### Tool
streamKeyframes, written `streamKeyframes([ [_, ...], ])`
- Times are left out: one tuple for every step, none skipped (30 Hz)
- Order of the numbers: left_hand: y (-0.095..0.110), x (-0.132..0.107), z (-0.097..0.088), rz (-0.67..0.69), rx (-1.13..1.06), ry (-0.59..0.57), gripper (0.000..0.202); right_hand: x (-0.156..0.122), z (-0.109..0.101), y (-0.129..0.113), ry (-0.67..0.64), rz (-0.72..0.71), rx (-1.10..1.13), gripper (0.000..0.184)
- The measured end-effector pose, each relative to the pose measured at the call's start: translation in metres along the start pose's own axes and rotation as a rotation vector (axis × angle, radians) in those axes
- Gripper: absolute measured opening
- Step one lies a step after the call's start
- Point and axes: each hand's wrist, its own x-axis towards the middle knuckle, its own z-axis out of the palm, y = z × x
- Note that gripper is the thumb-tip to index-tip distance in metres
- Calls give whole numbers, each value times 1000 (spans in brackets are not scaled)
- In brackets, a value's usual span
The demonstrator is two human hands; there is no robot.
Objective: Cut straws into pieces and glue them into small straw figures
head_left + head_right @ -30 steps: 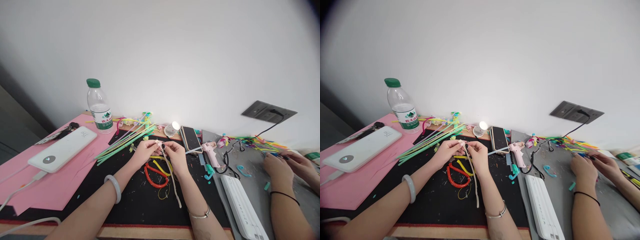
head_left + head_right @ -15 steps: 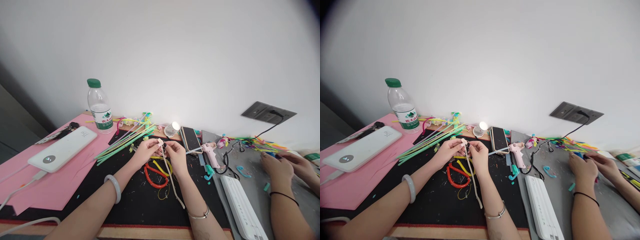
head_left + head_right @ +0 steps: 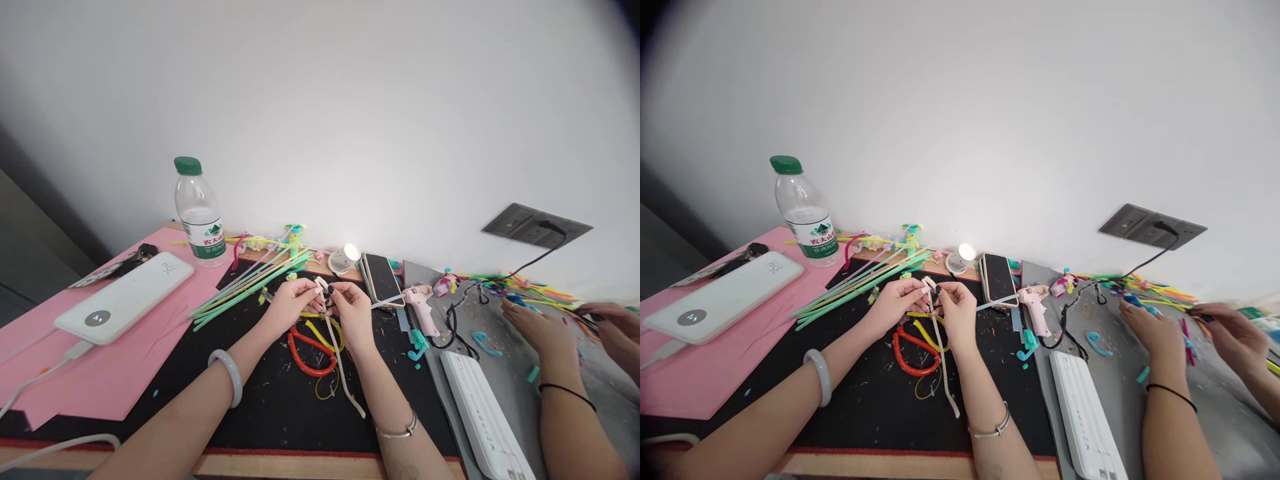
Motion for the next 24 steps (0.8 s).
streamKeyframes([
  [1, 0, 0, -2, 3, 2, 22, 0, 0, 0, 1, 2, -6, 15],
  [1, 0, 0, -3, 5, 4, 22, 0, 0, -1, -2, 2, -13, 15],
  [1, 0, 0, -2, 7, 3, 22, -1, 0, -1, -7, 1, -21, 15],
  [1, 0, 0, 1, 6, 0, 22, -1, 0, -1, -12, -2, -28, 15],
  [0, 0, 0, 4, 5, -4, 23, -1, 0, -1, -17, -6, -35, 15],
  [0, 0, -1, 5, 3, -8, 23, -1, 0, -1, -21, -8, -40, 15],
  [-1, 0, -1, 4, 0, -11, 23, -1, 0, -1, -23, -7, -44, 15],
  [-1, 0, -1, 1, -2, -11, 24, -2, 0, -1, -25, -5, -45, 15],
  [-1, 0, -1, -2, -3, -9, 24, -2, 0, -2, -27, -3, -44, 15],
  [-2, 0, -1, -4, -4, -8, 24, -2, 1, -2, -29, 0, -40, 16],
  [-2, 0, -1, -5, -6, -6, 25, -2, 1, -2, -32, 3, -33, 16],
  [-2, 0, -1, -6, -9, -6, 25, -2, 1, -2, -36, 6, -21, 16],
  [-2, 0, -1, -7, -13, -8, 25, -2, 1, -2, -40, 11, -6, 17],
  [-2, 0, -1, -7, -17, -10, 25, -2, 1, -2, -44, 19, 12, 17],
  [-3, 0, -1, -5, -22, -12, 25, -1, 1, -1, -46, 28, 30, 18],
  [-3, 0, -1, -2, -26, -14, 25, -1, 1, -1, -50, 38, 49, 19],
  [-2, 0, -1, 2, -32, -16, 25, -1, 1, -1, -54, 48, 66, 19],
  [-2, 0, -1, 7, -38, -19, 24, -1, 1, 0, -58, 58, 84, 20],
  [-2, 0, -1, 9, -47, -20, 24, -1, 1, 0, -64, 70, 100, 20],
  [-1, -1, 0, 10, -56, -20, 24, -1, 1, 0, -71, 81, 116, 20],
  [0, -1, 0, 10, -66, -18, 24, -1, 1, 0, -76, 91, 129, 19],
  [1, -1, 0, 10, -73, -15, 25, -1, 1, 0, -79, 100, 139, 19],
  [1, -1, 1, 10, -76, -14, 26, -1, 1, 0, -81, 106, 145, 18],
  [2, -2, 1, 9, -75, -17, 26, -1, 1, -1, -83, 110, 148, 18],
])
